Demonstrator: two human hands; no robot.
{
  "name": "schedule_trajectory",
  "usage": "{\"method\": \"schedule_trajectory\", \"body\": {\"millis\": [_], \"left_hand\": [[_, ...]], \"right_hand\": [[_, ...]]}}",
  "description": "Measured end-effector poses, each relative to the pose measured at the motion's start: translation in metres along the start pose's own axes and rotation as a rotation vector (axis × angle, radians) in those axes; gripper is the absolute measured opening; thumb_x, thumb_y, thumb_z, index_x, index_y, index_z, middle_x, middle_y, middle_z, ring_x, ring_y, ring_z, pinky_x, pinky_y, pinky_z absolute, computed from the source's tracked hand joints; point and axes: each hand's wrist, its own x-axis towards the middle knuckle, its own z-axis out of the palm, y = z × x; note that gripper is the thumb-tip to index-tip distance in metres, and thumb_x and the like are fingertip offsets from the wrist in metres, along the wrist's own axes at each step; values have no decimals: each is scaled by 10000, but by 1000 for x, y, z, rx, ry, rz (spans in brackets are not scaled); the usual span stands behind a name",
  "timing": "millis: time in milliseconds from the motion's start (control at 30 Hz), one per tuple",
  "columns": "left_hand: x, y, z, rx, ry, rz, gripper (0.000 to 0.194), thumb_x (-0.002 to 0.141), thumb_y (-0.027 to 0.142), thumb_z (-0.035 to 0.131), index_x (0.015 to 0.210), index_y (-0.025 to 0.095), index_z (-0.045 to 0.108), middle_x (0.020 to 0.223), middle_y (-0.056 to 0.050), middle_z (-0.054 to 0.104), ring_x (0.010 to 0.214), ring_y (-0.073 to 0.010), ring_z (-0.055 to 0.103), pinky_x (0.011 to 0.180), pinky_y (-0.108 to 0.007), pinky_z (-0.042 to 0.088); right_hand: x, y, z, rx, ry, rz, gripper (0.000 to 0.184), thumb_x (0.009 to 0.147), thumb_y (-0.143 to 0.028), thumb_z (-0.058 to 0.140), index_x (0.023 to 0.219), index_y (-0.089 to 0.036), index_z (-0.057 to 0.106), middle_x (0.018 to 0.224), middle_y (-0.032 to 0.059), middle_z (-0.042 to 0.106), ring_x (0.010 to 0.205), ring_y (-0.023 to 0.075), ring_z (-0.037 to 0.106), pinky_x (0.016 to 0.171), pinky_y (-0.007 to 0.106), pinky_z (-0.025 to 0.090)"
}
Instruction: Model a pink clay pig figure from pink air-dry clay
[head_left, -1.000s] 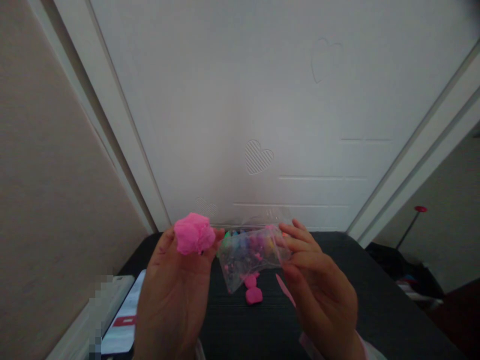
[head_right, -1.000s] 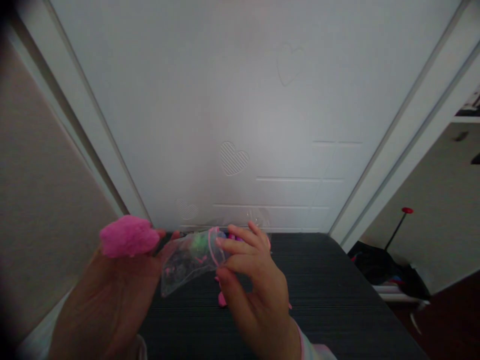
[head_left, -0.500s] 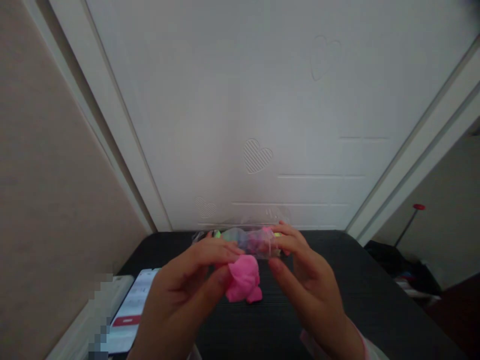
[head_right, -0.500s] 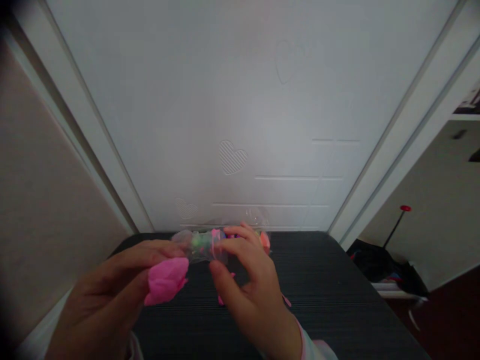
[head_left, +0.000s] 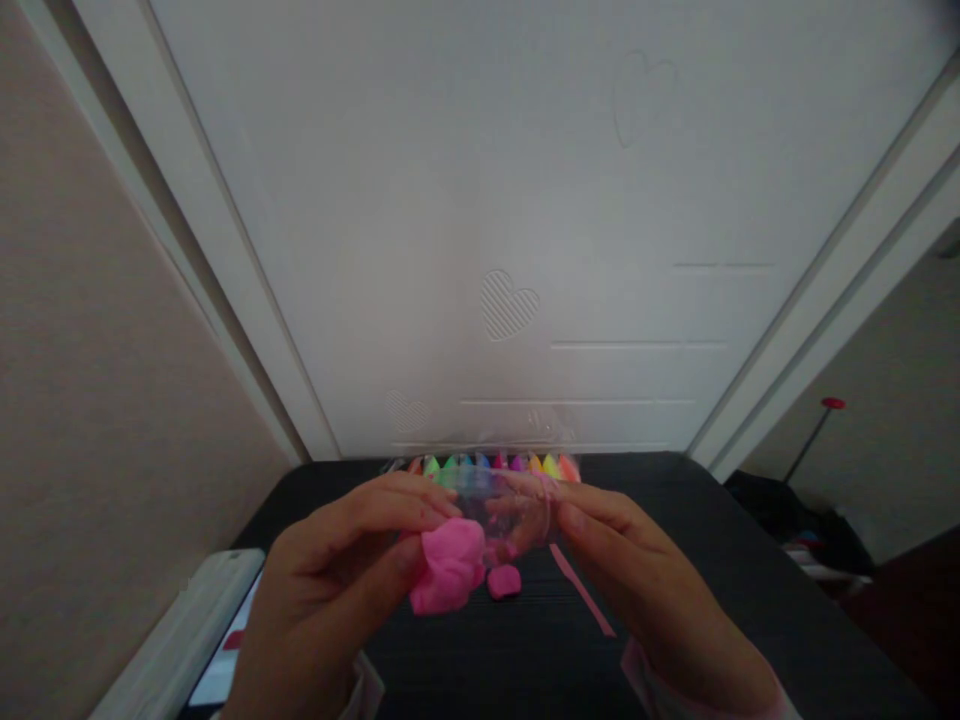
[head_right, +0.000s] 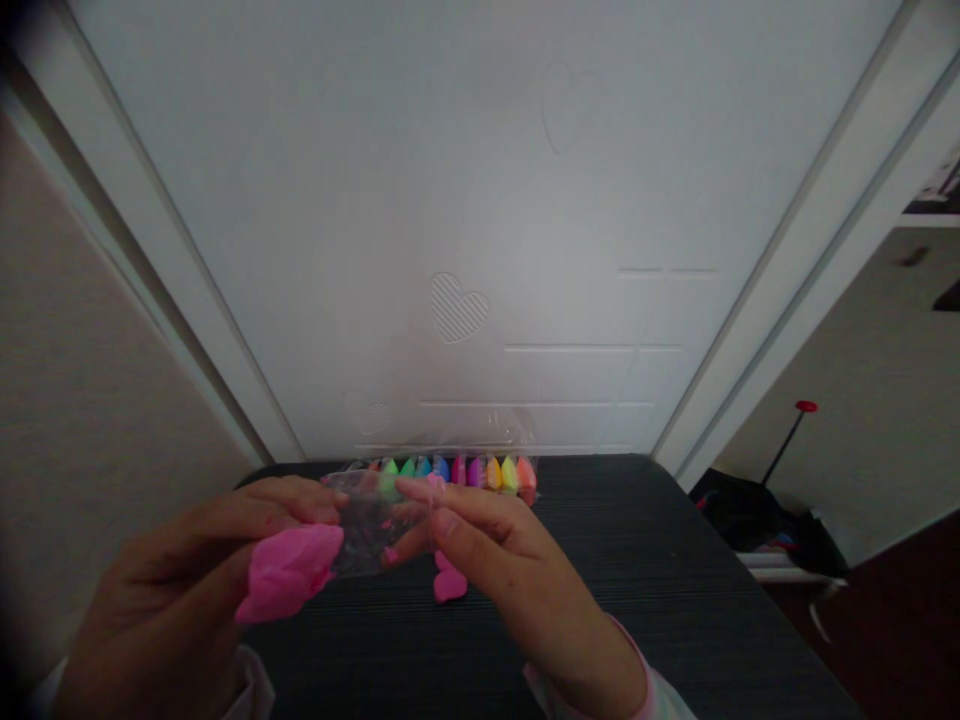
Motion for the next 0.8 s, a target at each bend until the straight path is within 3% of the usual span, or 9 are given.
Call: {"method": "schedule_trajectory", "body": {"millis": [133,267,367,500,667,733,800], "left_hand": [[-1,1,-3,76,-35,121,183,783,173,546,883,282,653,854,-14,653,862,-161,593,795,-262,493],[3,8,-6,218,-244,295,291,732,126,584,971,282,640,839,-27,666,805,-182,615,808,-322,498],[7,14,-6,278,-317,343,348,699,90,603,988,282,631,827,-31,678,778,-190,628,794,-342,512],[11,17,-5,328,-271,386,337,696,82,593,967,277,637,825,-26,680,789,-182,630,786,-320,521],[11,14,-6,351,-224,366,312,692,79,597,929,275,648,817,-15,675,804,-172,620,767,-292,519],[9,10,-5,325,-186,335,299,704,94,596,937,274,650,832,-12,670,833,-168,612,797,-291,501],[5,5,-3,254,-56,268,229,700,147,619,885,270,674,821,-12,668,840,-172,604,815,-297,486]], "right_hand": [[1,1,1,-38,25,-37,295,884,-329,382,859,-237,662,916,-10,679,1035,130,566,978,306,395],[4,6,2,79,5,-4,296,884,-325,386,914,-225,663,932,4,684,920,138,619,861,298,482],[4,6,3,103,9,15,221,848,-301,473,845,-211,675,902,8,689,895,153,625,856,325,480],[3,5,3,50,107,-1,197,827,-315,507,809,-220,678,805,4,701,869,163,631,883,369,460],[0,3,4,-39,199,-35,223,836,-333,484,792,-225,675,844,5,702,924,178,616,848,360,477],[-1,2,4,-172,227,-55,219,844,-325,469,810,-241,668,834,-11,698,958,179,602,935,400,415],[-2,2,5,-338,232,-120,220,861,-294,436,845,-260,653,787,-34,687,954,162,596,1048,449,262]]}}
